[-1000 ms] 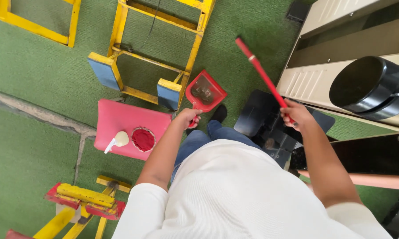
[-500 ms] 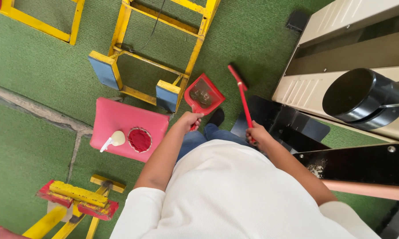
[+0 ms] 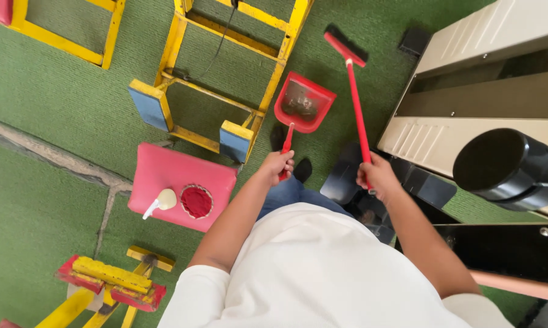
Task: Sweeping the artificial turf floor of a gym using a small brush and dustpan.
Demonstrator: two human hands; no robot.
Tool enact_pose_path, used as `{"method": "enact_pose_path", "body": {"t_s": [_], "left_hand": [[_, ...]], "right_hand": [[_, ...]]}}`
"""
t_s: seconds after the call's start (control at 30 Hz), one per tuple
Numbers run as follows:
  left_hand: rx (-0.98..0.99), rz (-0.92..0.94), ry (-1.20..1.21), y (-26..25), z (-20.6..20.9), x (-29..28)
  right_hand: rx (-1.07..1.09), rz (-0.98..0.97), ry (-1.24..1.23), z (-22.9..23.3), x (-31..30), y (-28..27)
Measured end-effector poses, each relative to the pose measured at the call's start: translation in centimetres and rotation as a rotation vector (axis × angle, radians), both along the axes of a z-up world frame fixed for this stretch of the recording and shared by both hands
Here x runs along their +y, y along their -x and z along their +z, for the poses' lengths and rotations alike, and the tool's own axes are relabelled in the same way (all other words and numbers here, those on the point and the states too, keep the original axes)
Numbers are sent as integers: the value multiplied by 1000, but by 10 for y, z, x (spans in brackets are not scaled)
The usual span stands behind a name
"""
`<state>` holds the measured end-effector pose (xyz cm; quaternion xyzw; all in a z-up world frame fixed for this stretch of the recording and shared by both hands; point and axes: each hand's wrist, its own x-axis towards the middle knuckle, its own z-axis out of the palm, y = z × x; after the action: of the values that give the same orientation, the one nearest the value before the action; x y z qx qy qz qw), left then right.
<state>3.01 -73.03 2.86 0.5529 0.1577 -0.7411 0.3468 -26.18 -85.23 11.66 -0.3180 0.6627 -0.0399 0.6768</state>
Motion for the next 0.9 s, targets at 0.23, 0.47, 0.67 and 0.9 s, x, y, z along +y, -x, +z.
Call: {"method": "enact_pose_path", "body": {"t_s": [0.23, 0.47, 0.67, 0.9], "left_hand": [[53, -13, -15, -16, -22, -61], [173, 63, -104, -45, -60, -106], [214, 162, -166, -51, -65, -134], [173, 90, -145, -31, -83, -135]], "right_hand": [[-147, -187, -134, -48, -127, -49], [-9, -137, 38, -62, -269, -144], [16, -136, 39, -93, -368, -186], [189, 258, 117, -131, -248, -176]]}}
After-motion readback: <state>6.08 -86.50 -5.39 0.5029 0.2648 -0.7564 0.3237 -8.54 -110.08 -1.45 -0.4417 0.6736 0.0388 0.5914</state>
